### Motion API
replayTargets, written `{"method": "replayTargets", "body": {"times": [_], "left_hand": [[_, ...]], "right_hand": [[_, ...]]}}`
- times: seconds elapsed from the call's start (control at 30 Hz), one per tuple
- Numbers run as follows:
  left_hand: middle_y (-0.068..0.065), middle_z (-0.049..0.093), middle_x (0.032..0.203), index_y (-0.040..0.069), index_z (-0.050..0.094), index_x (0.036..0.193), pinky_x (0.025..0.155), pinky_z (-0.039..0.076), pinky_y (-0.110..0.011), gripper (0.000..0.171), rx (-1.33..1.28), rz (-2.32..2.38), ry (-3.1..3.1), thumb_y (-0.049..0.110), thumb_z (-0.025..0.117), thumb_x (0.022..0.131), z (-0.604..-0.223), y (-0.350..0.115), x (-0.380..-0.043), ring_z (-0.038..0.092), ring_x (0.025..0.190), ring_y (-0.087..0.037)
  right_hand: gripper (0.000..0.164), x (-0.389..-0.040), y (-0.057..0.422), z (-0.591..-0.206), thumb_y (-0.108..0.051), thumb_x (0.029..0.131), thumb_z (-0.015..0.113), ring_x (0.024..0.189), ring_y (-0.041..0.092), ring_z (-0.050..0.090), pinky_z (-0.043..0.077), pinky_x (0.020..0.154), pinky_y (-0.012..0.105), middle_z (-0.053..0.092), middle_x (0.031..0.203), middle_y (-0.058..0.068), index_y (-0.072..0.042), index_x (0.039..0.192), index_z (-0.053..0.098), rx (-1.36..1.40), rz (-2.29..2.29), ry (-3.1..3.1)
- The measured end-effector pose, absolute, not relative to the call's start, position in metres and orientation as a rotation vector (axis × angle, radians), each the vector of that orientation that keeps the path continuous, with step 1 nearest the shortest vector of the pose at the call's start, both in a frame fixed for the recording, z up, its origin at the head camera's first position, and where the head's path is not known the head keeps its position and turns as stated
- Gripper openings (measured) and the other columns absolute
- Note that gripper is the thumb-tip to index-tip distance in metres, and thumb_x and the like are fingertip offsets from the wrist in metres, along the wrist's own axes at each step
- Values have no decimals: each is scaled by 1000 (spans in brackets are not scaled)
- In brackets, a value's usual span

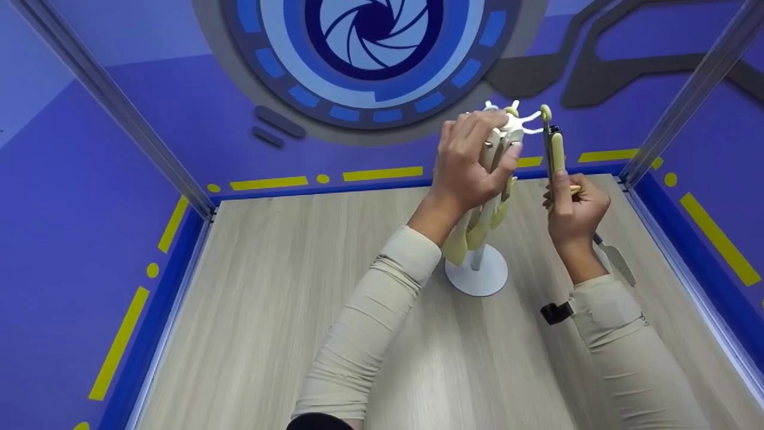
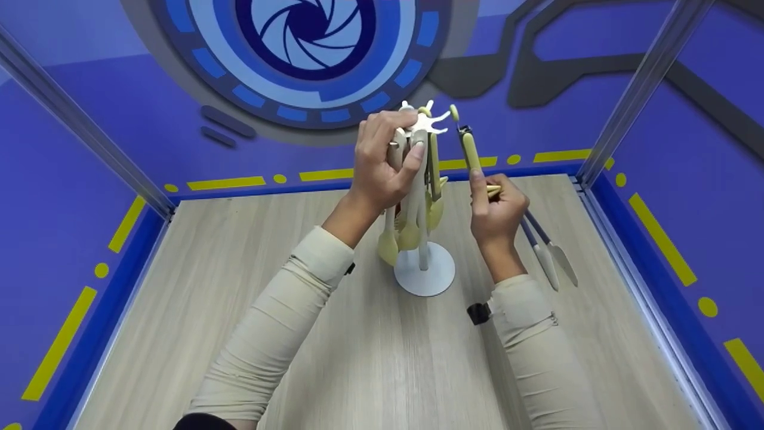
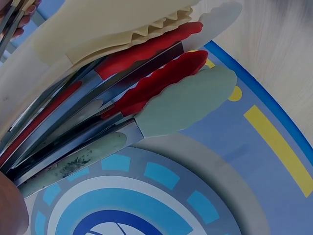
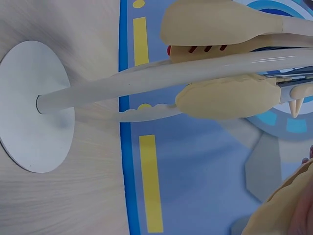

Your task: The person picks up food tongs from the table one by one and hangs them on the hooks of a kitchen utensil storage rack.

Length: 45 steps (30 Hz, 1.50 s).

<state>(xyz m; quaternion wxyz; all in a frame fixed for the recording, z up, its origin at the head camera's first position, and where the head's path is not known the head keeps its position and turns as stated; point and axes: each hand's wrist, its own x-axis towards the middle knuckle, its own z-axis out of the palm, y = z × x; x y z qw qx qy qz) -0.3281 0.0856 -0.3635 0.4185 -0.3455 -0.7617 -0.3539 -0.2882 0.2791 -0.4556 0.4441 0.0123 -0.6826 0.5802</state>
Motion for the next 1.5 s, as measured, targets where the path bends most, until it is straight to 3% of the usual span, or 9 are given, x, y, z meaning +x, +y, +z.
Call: {"method": "replayTargets", "body": {"times": [0.2, 0.4, 0.5, 0.67, 0.87, 1.17, 1.33, 1.4, 1.5], "left_hand": [[2, 69, 124, 15, 64, 119, 96, 40, -23, 41, -862, -883, -1912, 43, 53, 90, -364, 86, -327, 60, 110, -11], [2, 68, 125, 16, 64, 120, 97, 39, -23, 42, -861, -881, -1926, 43, 53, 90, -364, 86, -327, 59, 111, -11], [2, 68, 125, 16, 64, 120, 97, 39, -24, 41, -861, -876, -1931, 43, 53, 90, -364, 86, -327, 59, 111, -11], [3, 68, 125, 16, 64, 119, 97, 39, -24, 40, -858, -874, -1933, 43, 53, 91, -365, 85, -327, 59, 112, -11], [3, 68, 127, 16, 63, 120, 97, 39, -23, 41, -856, -871, -1940, 43, 53, 91, -365, 85, -327, 58, 113, -10], [3, 69, 126, 15, 65, 119, 96, 39, -23, 41, -853, -870, -1918, 43, 53, 91, -365, 87, -327, 59, 113, -11], [2, 69, 124, 15, 65, 117, 94, 40, -24, 40, -855, -859, -1901, 43, 54, 91, -364, 89, -327, 60, 111, -12], [2, 69, 124, 15, 65, 117, 94, 40, -24, 40, -856, -852, -1897, 43, 54, 91, -365, 89, -328, 60, 111, -12], [2, 70, 123, 15, 65, 116, 93, 41, -25, 39, -846, -851, -1885, 42, 55, 91, -367, 88, -329, 60, 110, -12]], "right_hand": [[37, -287, 278, -455, -20, 94, 66, 42, 13, 56, 45, 41, 19, 62, 57, 15, 5, 67, 63, 18, 1435, -1690], [31, -287, 279, -455, -20, 94, 66, 43, 8, 56, 45, 43, 17, 62, 56, -3, -8, 66, 63, 26, 1418, -1713], [29, -288, 280, -456, -20, 93, 67, 45, 6, 57, 46, 45, 16, 62, 57, -6, -9, 67, 64, 35, 1395, -1723], [29, -289, 278, -461, -19, 92, 69, 45, 5, 58, 47, 46, 14, 64, 58, -5, -3, 68, 65, 61, 1353, -1742], [29, -292, 275, -463, -21, 93, 68, 47, 5, 58, 47, 47, 14, 64, 60, -1, -7, 67, 64, 39, 1337, -1755], [31, -295, 272, -467, -18, 94, 65, 44, 8, 56, 45, 45, 13, 61, 58, 16, -7, 65, 62, 15, 1397, -1723], [34, -297, 265, -470, -16, 95, 62, 42, 6, 53, 44, 42, 15, 59, 53, 6, -4, 64, 60, 45, 1464, -1692], [35, -299, 260, -472, -16, 95, 62, 40, 6, 52, 43, 41, 15, 56, 51, 4, -7, 62, 59, 54, 1478, -1678], [36, -299, 251, -471, -19, 96, 61, 40, 8, 51, 42, 41, 15, 53, 51, 13, -15, 61, 56, 84, 1471, -1674]]}}
